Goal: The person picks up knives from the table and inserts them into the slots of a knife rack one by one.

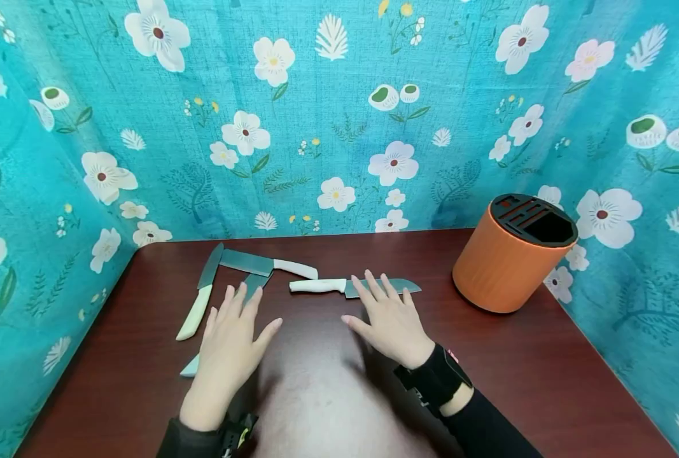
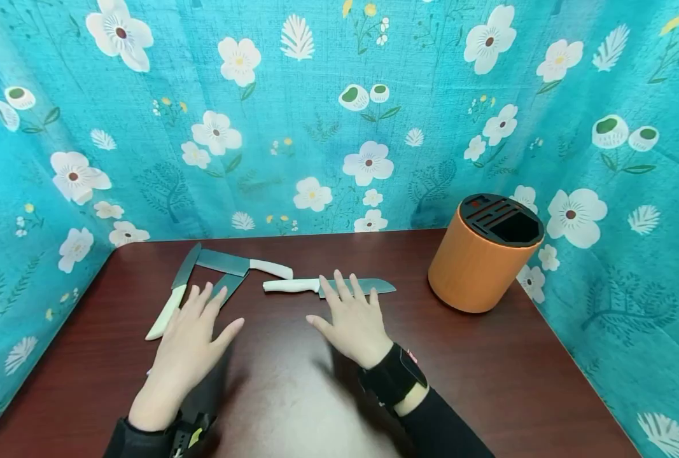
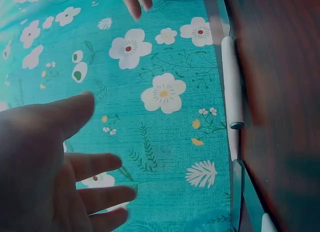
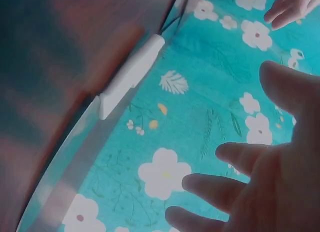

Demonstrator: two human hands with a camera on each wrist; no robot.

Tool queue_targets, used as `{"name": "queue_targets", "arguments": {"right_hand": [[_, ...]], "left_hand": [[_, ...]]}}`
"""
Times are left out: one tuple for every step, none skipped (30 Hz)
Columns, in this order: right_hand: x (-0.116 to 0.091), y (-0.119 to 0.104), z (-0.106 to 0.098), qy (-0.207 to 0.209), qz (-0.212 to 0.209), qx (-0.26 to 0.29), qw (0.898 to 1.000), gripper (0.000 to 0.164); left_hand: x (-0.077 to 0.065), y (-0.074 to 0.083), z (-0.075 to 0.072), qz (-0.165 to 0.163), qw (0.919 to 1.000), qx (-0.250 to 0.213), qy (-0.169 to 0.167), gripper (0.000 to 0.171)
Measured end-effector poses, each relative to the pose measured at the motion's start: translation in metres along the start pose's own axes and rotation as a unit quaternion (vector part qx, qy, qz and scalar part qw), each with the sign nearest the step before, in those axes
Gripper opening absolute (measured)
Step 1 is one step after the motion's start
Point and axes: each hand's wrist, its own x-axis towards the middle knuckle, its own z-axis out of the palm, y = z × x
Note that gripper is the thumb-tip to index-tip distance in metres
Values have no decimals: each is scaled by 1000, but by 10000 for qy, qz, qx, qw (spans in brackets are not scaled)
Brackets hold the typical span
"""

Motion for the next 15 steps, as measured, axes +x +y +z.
{"name": "queue_targets", "arguments": {"right_hand": [[4, -1, 0, 17, -54, -49, 10000, 79], [9, -2, 0, 27, -109, -105, 9999, 78], [14, -3, 1, 50, -173, -161, 9997, 78], [20, -3, 2, 56, -218, -218, 9995, 77], [25, -2, 4, 62, -256, -287, 9992, 76], [30, -2, 7, 43, -280, -334, 9990, 74], [34, -1, 10, 30, -288, -395, 9988, 73], [38, -1, 13, 9, -276, -427, 9987, 72], [41, 0, 17, -21, -248, -461, 9986, 70], [42, 1, 20, -73, -215, -495, 9985, 69], [43, 1, 23, -125, -190, -538, 9983, 68], [43, 1, 26, -165, -172, -589, 9980, 66], [42, 1, 29, -181, -171, -622, 9978, 64], [41, 1, 31, -182, -194, -649, 9975, 62], [39, 1, 34, -175, -221, -686, 9972, 59]], "left_hand": [[-3, 0, -1, 44, 10000, 25, 39, 70], [-6, -1, -1, 73, 10000, 46, 35, 67], [-8, -2, -1, 90, 9999, 64, 36, 64], [-11, -5, -1, 97, 9999, 74, 27, 62], [-13, -7, 0, 74, 9999, 68, 8, 61], [-16, -11, 1, 25, 10000, 68, -25, 60], [-18, -16, 3, -27, 9999, 89, -67, 59], [-20, -22, 6, -79, 9998, 118, -116, 59], [-22, -29, 9, -139, 9997, 150, -132, 59], [-25, -38, 11, -204, 9995, 212, -136, 58], [-28, -47, 13, -295, 9990, 301, -158, 57], [-31, -57, 14, -385, 9983, 400, -183, 56], [-33, -68, 15, -475, 9975, 482, -210, 56], [-36, -79, 15, -574, 9965, 560, -241, 55], [-39, -89, 15, -674, 9954, 626, -277, 55]]}}
